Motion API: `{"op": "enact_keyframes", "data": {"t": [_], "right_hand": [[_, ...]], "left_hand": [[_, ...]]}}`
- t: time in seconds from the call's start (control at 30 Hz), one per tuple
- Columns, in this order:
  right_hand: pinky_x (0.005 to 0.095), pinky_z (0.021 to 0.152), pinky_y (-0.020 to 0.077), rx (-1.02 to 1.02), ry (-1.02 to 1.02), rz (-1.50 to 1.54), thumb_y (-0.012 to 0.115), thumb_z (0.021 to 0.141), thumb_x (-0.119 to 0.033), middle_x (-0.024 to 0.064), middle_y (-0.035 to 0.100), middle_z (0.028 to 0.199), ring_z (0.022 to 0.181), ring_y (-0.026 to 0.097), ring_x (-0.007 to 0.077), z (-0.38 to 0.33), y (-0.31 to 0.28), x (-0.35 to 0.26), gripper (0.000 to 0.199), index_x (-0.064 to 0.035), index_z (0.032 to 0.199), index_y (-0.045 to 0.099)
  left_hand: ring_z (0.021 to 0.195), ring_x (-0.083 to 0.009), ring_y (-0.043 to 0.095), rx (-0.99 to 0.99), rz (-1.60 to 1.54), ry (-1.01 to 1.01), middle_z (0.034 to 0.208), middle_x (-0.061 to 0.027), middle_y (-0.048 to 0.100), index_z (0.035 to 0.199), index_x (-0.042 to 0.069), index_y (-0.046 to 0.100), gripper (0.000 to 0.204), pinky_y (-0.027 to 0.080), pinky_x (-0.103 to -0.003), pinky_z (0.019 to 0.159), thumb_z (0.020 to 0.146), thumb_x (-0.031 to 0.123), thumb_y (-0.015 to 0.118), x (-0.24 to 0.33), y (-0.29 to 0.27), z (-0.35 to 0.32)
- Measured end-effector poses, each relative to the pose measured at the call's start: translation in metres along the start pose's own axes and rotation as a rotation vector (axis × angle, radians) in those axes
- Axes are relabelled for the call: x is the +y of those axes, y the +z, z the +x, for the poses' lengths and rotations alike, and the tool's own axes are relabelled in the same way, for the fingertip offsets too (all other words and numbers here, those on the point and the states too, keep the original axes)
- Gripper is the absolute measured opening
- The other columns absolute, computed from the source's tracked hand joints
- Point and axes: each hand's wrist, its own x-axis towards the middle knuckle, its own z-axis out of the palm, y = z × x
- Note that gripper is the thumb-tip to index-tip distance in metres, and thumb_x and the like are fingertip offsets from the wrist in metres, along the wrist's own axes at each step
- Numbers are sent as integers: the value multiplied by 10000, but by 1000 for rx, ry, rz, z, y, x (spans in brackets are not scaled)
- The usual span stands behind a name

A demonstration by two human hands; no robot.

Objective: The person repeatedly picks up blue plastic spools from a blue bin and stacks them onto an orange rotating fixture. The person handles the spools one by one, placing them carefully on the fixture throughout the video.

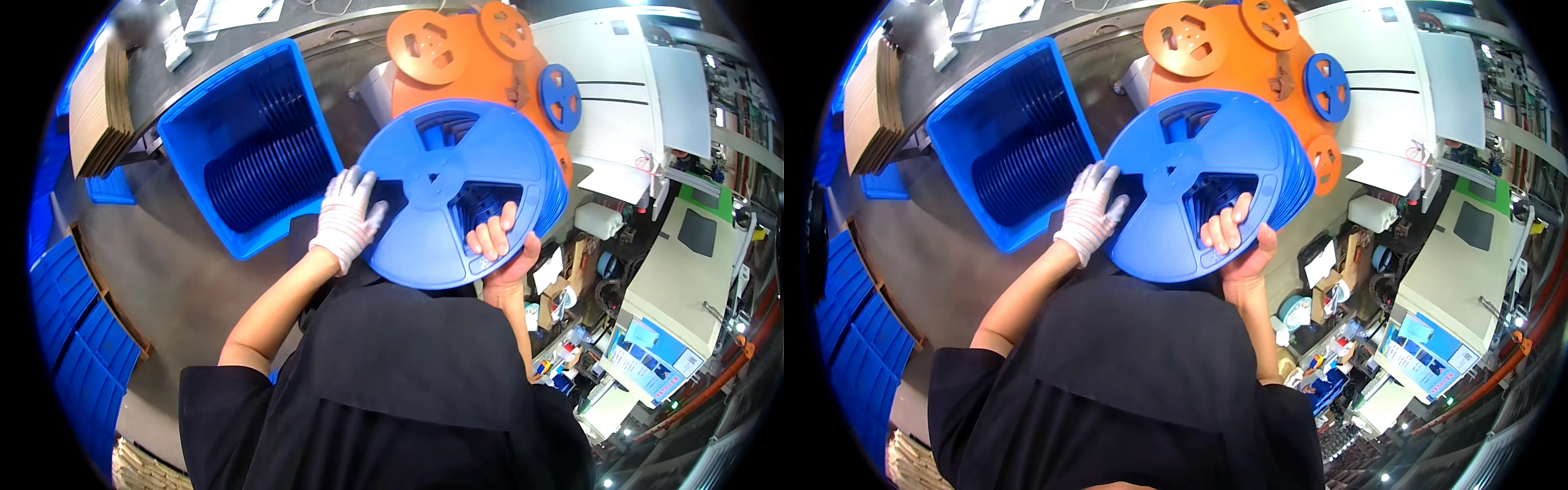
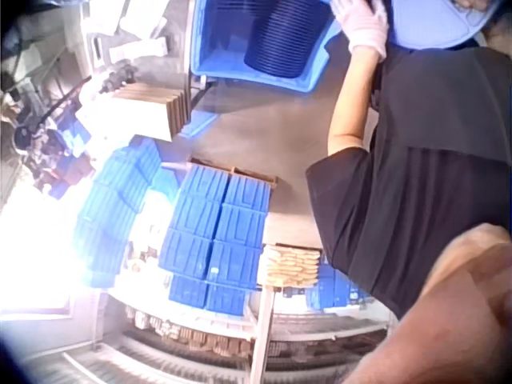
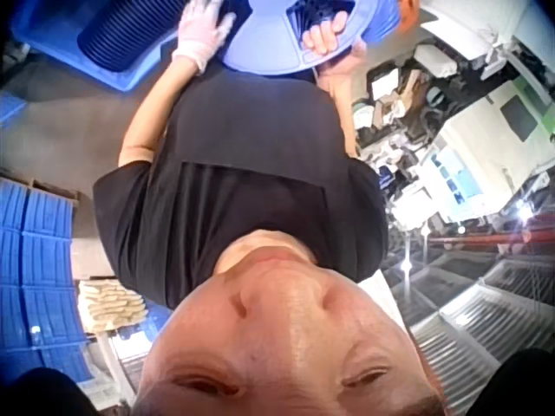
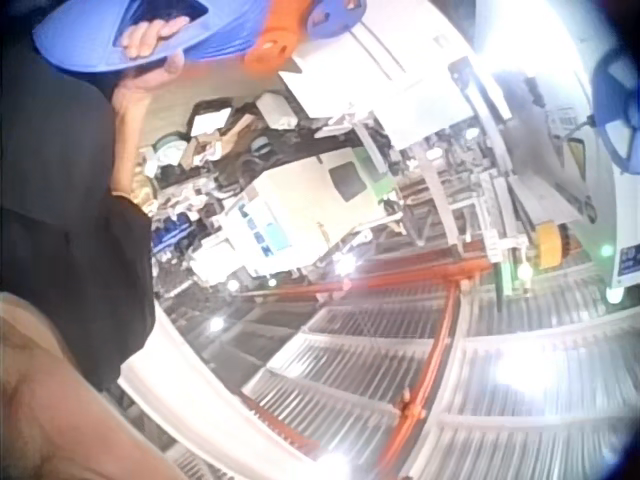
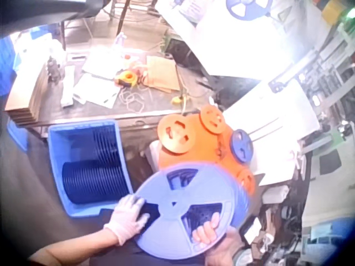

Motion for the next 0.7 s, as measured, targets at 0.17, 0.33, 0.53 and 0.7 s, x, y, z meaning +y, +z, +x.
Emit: {"op": "enact_keyframes", "data": {"t": [0.17, 0.33, 0.53, 0.7], "right_hand": [[371, 719, 472, -13, 69, -136, 669, 831, -403, 40, 510, 667, 639, 543, 186, 7, 12, 15, 402, -74, 957, 475], [454, 936, 483, 258, 195, -213, 660, 826, -226, 186, 646, 1027, 971, 631, 333, 3, 50, 30, 492, 24, 1217, 497], [441, 855, 497, 313, 114, -220, 615, 860, -244, 108, 604, 885, 842, 609, 257, 3, 20, 21, 403, 8, 1156, 511], [391, 803, 483, 326, 98, -223, 577, 895, -324, 44, 528, 823, 782, 529, 182, 5, 21, 23, 339, -51, 1093, 531]], "left_hand": [[1283, -413, 423, -260, -708, -244, 1346, -300, 454, 1436, 36, 344, 770, 345, -401, 1068, 859, 468, 613, 44, -19, 16], [1160, -303, 542, -305, -1185, -503, 1284, -206, 527, 1471, 34, 249, 874, 434, -354, 988, 777, 245, 737, 33, -34, 31], [972, -272, 550, -93, -2315, -327, 1058, -147, 571, 1203, -34, 509, 575, 461, -390, 922, 786, 325, 675, -21, -95, 1], [973, -276, 540, 23, -2584, -126, 1074, -146, 543, 1175, -46, 524, 597, 419, -388, 977, 788, 401, 612, -45, -95, -19]]}}
